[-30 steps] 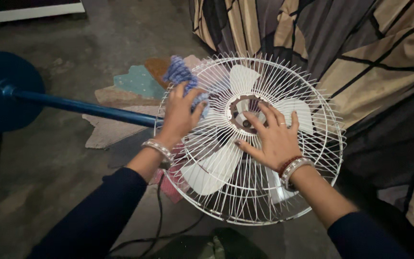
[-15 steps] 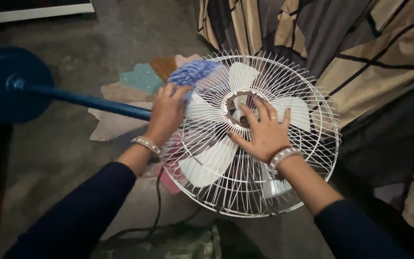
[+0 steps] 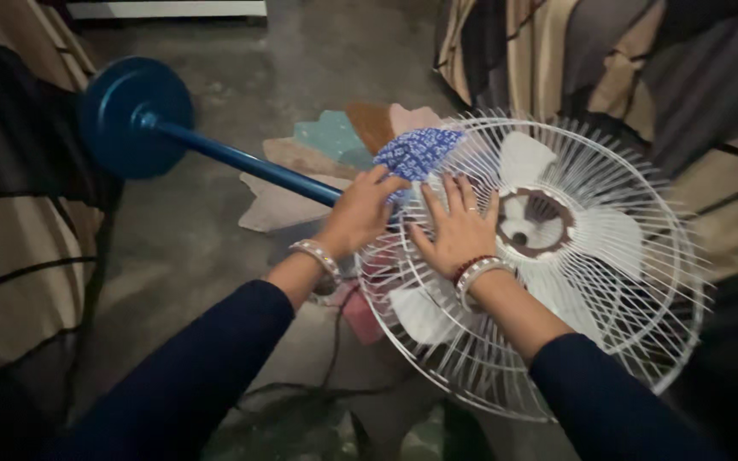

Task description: The person removes the front grille from a pedestal fan lying on the floor, wipes the grille, blades and fan pole with a cloth, detaches the blade assembly from the motor hub, and works on the hub nut before reattaching components.

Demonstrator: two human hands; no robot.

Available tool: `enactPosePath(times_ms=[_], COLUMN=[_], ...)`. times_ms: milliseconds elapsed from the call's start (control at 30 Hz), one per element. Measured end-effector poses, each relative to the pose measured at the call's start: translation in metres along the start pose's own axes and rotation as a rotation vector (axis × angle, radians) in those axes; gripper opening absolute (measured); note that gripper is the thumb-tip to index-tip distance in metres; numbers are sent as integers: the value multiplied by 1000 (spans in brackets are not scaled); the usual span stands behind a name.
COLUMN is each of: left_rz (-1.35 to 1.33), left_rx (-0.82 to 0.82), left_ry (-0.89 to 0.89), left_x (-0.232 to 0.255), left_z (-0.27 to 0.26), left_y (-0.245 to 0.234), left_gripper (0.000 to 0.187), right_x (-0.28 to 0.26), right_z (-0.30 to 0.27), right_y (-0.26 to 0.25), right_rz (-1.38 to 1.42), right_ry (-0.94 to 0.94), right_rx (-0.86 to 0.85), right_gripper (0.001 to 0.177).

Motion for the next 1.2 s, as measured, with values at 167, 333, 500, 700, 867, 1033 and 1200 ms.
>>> enactPosePath(times_ms=[167,333,500,700,867,1033,1200], left_rz=[-28,175,350,390,255,358,579], left_rx=[130,32,-170,-223,-417,-611,-794], left_ry=[60,-85,-130,-200,-233,-106,-27], left_x=[-39,-130,-209,-259,-244,-230,-257], left_z=[21,36,5,8,1,8,4], left_y=[6,18,9,-28,-29,-42,-60], left_gripper=[45,41,40,34,30,44,41], right_x=[-16,-39,-110,-150,-157,-149,-160], right_z=[52,124,172,189,194,190,194], right_y=[15,43,88,138,168,167,180], right_rz=[54,7,-185,193,337,339,288], right_ry=[-77,-170,-285,-119,-131,-155,-164], right_rx=[-8,-281,-705,-908,-1006,-996,-1001], right_gripper=[82,82,79,68,67,66,65])
Point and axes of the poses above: each hand's wrist, its own z-axis towards the middle knuckle, its own y-axis out of the palm, x = y × z, the point moved 6 cm from there along z, towards the middle knuckle, and after that the axes turned 5 degrees about -z, right-handed, at the moved point
